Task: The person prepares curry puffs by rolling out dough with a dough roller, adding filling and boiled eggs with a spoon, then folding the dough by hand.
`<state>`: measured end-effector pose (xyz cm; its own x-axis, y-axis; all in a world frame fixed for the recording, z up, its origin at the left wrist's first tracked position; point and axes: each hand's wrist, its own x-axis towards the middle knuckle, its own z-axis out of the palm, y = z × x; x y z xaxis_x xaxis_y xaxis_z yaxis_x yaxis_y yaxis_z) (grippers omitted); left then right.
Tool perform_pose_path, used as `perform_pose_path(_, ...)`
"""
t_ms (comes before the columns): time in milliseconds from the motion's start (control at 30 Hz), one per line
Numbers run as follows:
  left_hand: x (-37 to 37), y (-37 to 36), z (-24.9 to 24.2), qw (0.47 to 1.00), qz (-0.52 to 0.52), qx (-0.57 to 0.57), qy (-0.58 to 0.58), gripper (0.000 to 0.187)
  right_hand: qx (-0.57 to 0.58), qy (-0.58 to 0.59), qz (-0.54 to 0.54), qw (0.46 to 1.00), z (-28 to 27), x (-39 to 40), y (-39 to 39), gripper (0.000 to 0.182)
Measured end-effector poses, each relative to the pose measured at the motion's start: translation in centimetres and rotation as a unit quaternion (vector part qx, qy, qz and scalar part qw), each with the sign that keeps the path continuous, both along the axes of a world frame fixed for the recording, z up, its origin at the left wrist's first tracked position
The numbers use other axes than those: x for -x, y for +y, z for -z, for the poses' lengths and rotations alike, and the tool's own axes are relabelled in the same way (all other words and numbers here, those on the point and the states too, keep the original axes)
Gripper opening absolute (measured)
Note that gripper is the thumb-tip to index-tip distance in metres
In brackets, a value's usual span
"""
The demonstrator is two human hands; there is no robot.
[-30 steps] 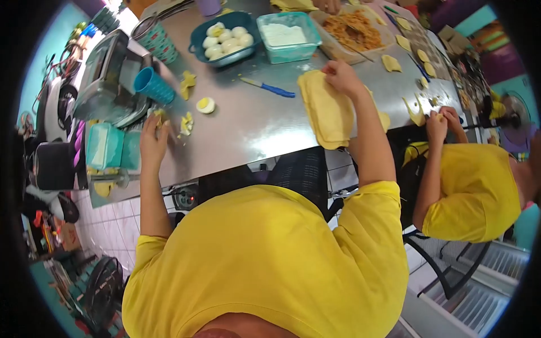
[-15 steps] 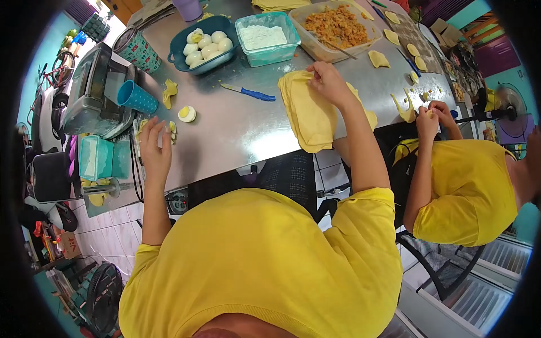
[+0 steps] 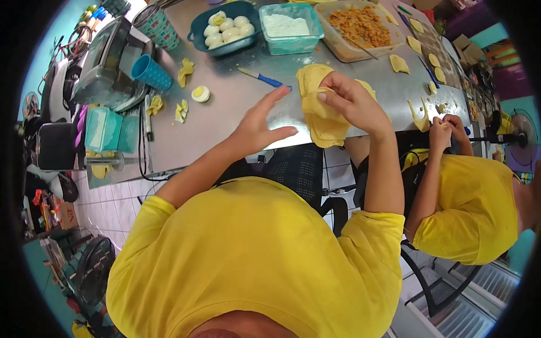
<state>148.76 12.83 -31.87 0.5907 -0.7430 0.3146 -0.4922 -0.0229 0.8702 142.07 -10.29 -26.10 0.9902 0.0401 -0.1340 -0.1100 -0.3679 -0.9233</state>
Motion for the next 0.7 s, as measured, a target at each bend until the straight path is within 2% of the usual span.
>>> perform_pose_path(33, 0.0, -0.7, -0.6, 1.0, -0.004, -0.001, 0.003, 0.068, -0.057, -0.016, -0.016, 0.998, -1.2, 0.5, 1.1, 0.014)
perform_pose_path(67, -0.1, -1.4, -1.0, 0.998, 0.038, 0.001, 0.05, 0.063, -0.112, -0.033, -0.03, 0.993, -2.3, 0.7, 1.8, 0.014)
perform_pose_path(100, -0.2, -1.7, -1.6, 0.992, 0.082, 0.006, 0.094, 0.059, -0.119, -0.022, -0.036, 0.992, -3.1, 0.8, 2.2, 0.014)
perform_pose_path(133, -0.1, -1.6, -2.4, 0.992, 0.083, 0.007, 0.093, 0.059, -0.117, -0.023, -0.035, 0.992, -3.6, 0.7, 2.6, 0.014)
perform_pose_path(167, 0.0, -1.4, -3.2, 0.956, 0.134, 0.056, 0.253, 0.048, -0.111, -0.059, -0.033, 0.992, -4.0, 0.4, 3.2, 0.014)
perform_pose_path(200, -0.1, -1.1, -3.8, 0.89, 0.179, 0.102, 0.406, 0.037, -0.106, -0.094, -0.032, 0.989, -4.3, 0.0, 3.9, 0.013)
perform_pose_path(233, -0.5, -0.6, -4.3, 0.892, 0.177, 0.103, 0.404, 0.037, -0.106, -0.096, -0.035, 0.989, -4.5, -0.6, 4.5, 0.013)
perform_pose_path(300, -1.9, 0.9, -4.8, 0.927, 0.086, 0.119, 0.346, 0.025, -0.094, -0.156, -0.004, 0.983, -4.4, -2.3, 5.8, 0.012)
perform_pose_path(333, -2.9, 1.7, -4.9, 0.927, 0.081, 0.118, 0.346, 0.025, -0.097, -0.156, -0.008, 0.983, -4.2, -3.4, 6.5, 0.012)
perform_pose_path(400, -5.1, 3.2, -4.9, 0.966, 0.015, 0.084, 0.246, 0.023, -0.07, -0.187, 0.025, 0.979, -3.4, -5.8, 7.7, 0.012)
perform_pose_path(533, -7.1, 6.1, -4.8, 0.979, -0.077, 0.114, 0.151, 0.022, -0.052, -0.243, 0.033, 0.968, -1.5, -7.4, 9.9, 0.013)
perform_pose_path(600, -7.0, 8.2, -3.5, 0.995, -0.102, -0.003, -0.017, 0.022, 0.044, -0.257, 0.009, 0.965, -0.2, -6.7, 11.0, 0.012)
perform_pose_path(633, -6.8, 9.3, -2.2, 0.994, -0.109, -0.007, -0.015, 0.022, 0.094, -0.274, -0.008, 0.957, 1.7, -6.2, 11.5, 0.011)
perform_pose_path(700, -6.3, 11.4, 1.3, 0.952, -0.124, -0.085, -0.267, 0.042, 0.234, -0.295, -0.082, 0.923, 7.1, -4.6, 12.5, 0.014)
